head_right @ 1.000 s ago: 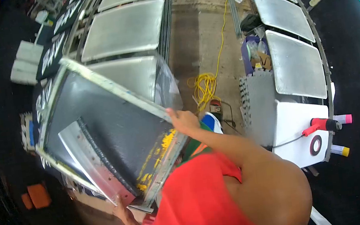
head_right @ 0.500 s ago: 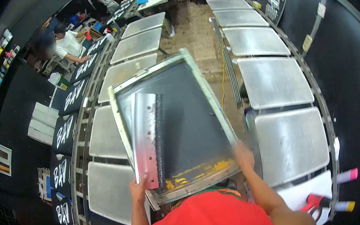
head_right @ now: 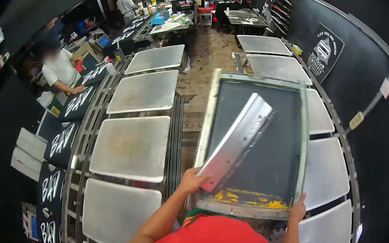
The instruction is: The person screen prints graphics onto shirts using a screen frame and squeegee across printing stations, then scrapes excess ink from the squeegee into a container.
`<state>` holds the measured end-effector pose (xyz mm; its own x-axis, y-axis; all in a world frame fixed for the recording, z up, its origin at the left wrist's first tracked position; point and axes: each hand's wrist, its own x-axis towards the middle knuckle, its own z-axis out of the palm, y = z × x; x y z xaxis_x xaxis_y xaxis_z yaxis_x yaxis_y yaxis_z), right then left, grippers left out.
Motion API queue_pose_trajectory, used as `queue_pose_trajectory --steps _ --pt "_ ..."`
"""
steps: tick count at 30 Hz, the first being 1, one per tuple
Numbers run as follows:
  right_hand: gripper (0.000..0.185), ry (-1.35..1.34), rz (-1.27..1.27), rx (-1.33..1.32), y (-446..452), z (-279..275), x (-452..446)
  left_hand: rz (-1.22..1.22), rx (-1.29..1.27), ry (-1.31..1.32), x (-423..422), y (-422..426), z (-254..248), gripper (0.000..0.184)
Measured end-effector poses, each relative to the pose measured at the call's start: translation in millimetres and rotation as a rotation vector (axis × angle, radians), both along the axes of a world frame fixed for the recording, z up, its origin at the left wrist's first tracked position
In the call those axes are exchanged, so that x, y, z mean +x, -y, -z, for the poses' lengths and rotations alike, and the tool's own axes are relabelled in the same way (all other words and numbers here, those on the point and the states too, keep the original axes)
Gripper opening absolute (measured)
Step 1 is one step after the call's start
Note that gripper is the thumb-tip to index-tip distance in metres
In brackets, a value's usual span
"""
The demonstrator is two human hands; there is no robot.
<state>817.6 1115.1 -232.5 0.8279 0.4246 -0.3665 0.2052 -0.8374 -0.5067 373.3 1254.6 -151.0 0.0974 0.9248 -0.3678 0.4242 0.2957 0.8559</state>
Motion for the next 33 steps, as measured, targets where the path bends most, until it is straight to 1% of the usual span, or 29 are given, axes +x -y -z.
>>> queue_pose_trajectory --steps 1,3,4,6,7,9,10,12,13,14,15,16,17,18,19,20,21,23,24,25,26,27,29,30,31,32,33 --pt "0.11 0.017 0.04 -0.001 -16.5 -4.3 1.4 -0.004 0.0 0.013 5.3 -40.6 0.6 0.045" --pt "0.111 -0.019 0.165 -0.032 -37.1 -20.3 -2.6 0.158 -0.009 0.071 15.2 -107.0 2.7 0.05" --pt "0.111 -0.034 0.254 0.0 -50.8 -27.8 -9.3 0.158 0.001 0.07 21.3 -138.6 1.2 0.05" --pt "0.111 -0.051 0.302 0.028 -74.0 -7.5 -3.5 0.258 0.041 0.021 35.7 -204.7 5.9 0.052" --pt "0.111 -0.054 0.299 0.039 -99.0 -2.3 -6.1 0.256 0.052 0.018 40.8 -241.5 11.1 0.052" --pt "0.113 -0.072 0.343 0.116 -148.3 -0.8 -18.8 0.299 0.134 0.134 49.4 -305.2 21.3 0.055" --pt "0.113 -0.067 0.336 0.109 -173.5 7.4 -17.7 0.317 0.15 0.103 53.7 -333.4 26.8 0.055" --pt "0.112 -0.063 0.329 0.161 -239.9 24.5 -8.3 0.294 0.106 0.1 55.4 -401.3 37.5 0.055" --pt "0.112 -0.052 0.303 0.151 -281.3 32.7 -0.1 0.277 0.07 0.092 58.3 -434.3 46.2 0.054" --pt "0.11 -0.087 0.306 0.114 -330.2 44.1 5.8 0.244 0.154 0.084 59.5 -469.8 65.3 0.052" --pt "0.109 -0.122 0.31 0.075 -377.7 56.7 13.2 0.213 0.153 0.087 59.7 -501.7 72.1 0.052" --pt "0.109 -0.062 0.254 0.118 -427.1 73.2 20.9 0.18 0.159 0.091 58.6 -535.7 73.4 0.053" --pt "0.109 -0.065 0.225 0.126 -474.3 83.8 32.2 0.152 0.172 0.088 55.4 -569.9 71.4 0.054" --pt "0.109 -0.103 0.162 0.172 -531.7 81.2 32.7 0.137 0.188 0.011 50.4 -609.2 70.4 0.055" --pt "0.109 -0.143 0.097 0.216 -584.8 80.6 33.1 0.108 0.196 0.01 43.7 -646.6 69.3 0.055" --pt "0.11 -0.144 0.07 0.163 -636.5 99.8 49.3 0.051 0.176 -0.006 35.9 -678.3 70.5 0.057" --pt "0.11 -0.142 0.038 0.157 -683.0 94.8 46.3 -0.009 0.154 -0.02 27.7 -707.5 73.8 0.058" --pt "0.111 -0.1 -0.062 0.18 -790.9 81.3 23.1 -0.106 0.186 -0.023 8.6 -762.6 79.1 0.061" --pt "0.111 -0.045 -0.127 0.109 -832.2 74.2 11.7 -0.159 0.169 -0.004 -2.0 -781.4 77.3 0.062" --pt "0.111 -0.041 -0.166 0.108 -878.2 77.5 6.1 -0.211 0.152 0.014 -12.3 -807.0 81.9 0.062" --pt "0.11 -0.081 -0.221 0.135 -922.9 84.9 -2.4 -0.259 0.212 0.053 -23.3 -837.2 114.0 0.06" --pt "0.11 -0.122 -0.277 0.159 -966.5 94.0 -12.2 -0.297 0.21 0.053 -33.8 -865.3 118.6 0.06" --pt "0.109 -0.17 -0.34 0.19 -1053.4 123.3 -37.7 -0.302 0.278 -0.076 -65.7 -924.0 119.1 0.057" --pt "0.108 -0.186 -0.273 0.246 -1092.6 141.6 -49.1 -0.337 0.266 -0.075 -79.9 -952.9 130.8 0.057" --pt "0.108 -0.199 -0.213 0.304 -1131.7 144.9 -66.2 -0.332 0.314 -0.075 -90.4 -982.9 140.7 0.056" --pt "0.106 -0.209 -0.306 0.317 -1161.3 142.0 -81.0 -0.325 0.377 -0.082 -107.1 -1018.7 146.0 0.055" --pt "0.106 -0.195 -0.351 0.308 -1191.7 139.7 -92.3 -0.37 0.371 -0.069 -118.3 -1049.0 146.5 0.055"
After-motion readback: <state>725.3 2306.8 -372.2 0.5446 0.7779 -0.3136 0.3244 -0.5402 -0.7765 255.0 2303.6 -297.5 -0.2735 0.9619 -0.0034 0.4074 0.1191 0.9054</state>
